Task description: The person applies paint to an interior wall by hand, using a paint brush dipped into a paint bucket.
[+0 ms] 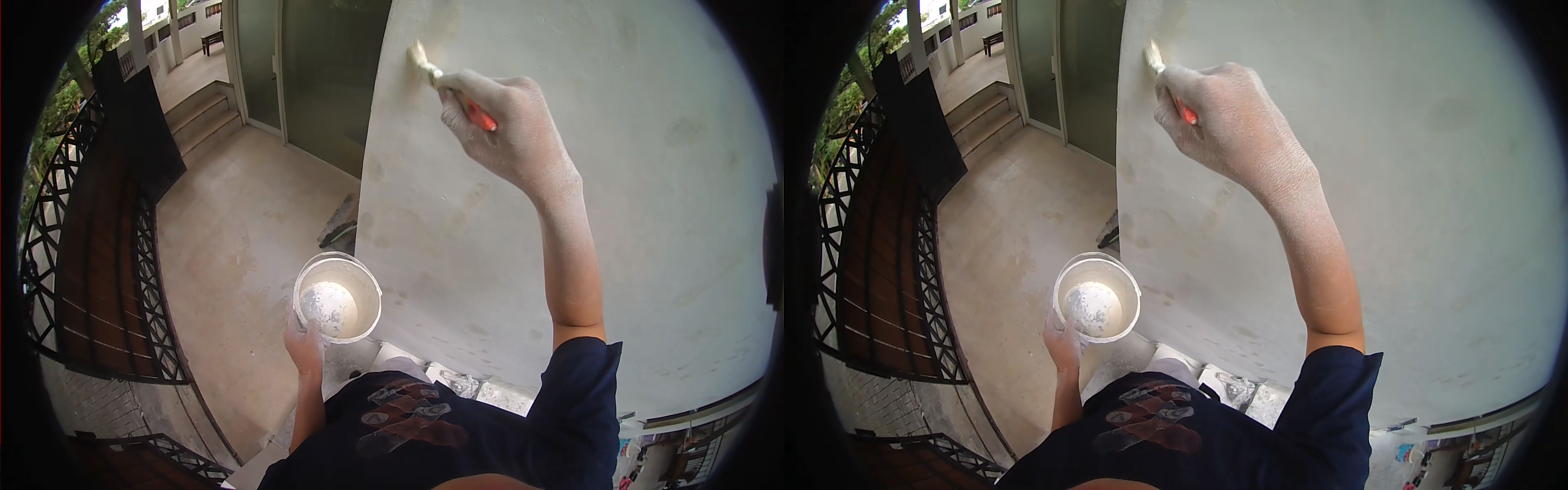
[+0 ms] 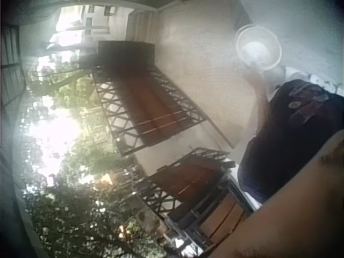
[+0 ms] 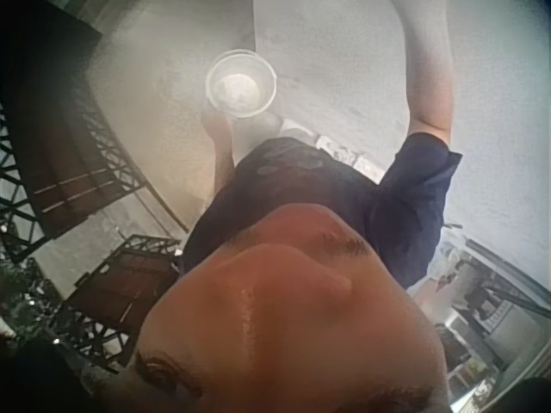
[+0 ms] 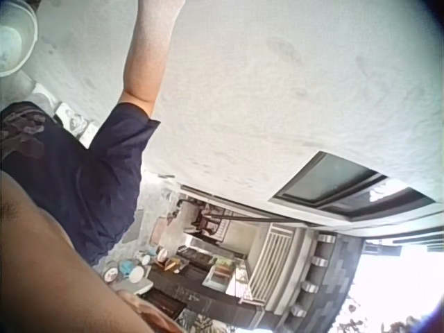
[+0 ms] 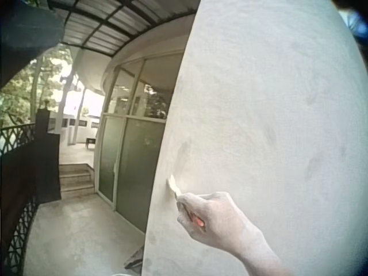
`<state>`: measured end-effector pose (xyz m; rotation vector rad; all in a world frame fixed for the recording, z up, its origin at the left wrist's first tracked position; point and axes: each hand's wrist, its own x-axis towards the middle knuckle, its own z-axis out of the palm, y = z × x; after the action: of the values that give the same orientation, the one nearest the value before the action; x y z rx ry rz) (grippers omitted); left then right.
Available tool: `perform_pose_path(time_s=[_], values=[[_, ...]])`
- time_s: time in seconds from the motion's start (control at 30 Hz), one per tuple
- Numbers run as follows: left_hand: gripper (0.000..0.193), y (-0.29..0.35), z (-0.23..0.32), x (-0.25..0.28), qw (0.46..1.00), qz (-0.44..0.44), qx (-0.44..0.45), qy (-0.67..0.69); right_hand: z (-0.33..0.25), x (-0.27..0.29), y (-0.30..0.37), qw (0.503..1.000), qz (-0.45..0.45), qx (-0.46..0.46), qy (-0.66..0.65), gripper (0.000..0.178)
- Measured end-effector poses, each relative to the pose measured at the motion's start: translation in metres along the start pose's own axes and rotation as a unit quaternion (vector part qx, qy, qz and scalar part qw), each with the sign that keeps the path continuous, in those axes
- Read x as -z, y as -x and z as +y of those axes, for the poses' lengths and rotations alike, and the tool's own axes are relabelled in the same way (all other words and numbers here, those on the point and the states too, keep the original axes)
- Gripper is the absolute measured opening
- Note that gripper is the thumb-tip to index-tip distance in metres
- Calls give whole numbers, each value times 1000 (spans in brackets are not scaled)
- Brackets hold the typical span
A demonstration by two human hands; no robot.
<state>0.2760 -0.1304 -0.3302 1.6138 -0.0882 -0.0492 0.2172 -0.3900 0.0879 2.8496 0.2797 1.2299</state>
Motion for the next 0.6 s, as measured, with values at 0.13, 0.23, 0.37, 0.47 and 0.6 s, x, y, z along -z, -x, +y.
perform_pose_path(time_s=[0.13, 0.23, 0.37, 0.47, 0.6], values=[[65, 0, 3, 2, 998, 3, -51, -38, 7, -16, 10, 997, -66, -11, -40, 6], [65, 1, 17, -2, 999, -10, -29, -27, 12, -7, -1, 996, 77, 15, -44, 5], [64, -3, 5, -3, 999, -8, -5, -54, 27, -10, -21, 992, 126, 7, 31, 11], [63, -4, 12, -3, 997, -11, -46, -58, 26, -20, -17, 999, 51, -9, 7, 7], [62, -4, 9, -2, 998, -7, -42, -42, 19, -37, 0, 995, -66, -34, -60, 8]])
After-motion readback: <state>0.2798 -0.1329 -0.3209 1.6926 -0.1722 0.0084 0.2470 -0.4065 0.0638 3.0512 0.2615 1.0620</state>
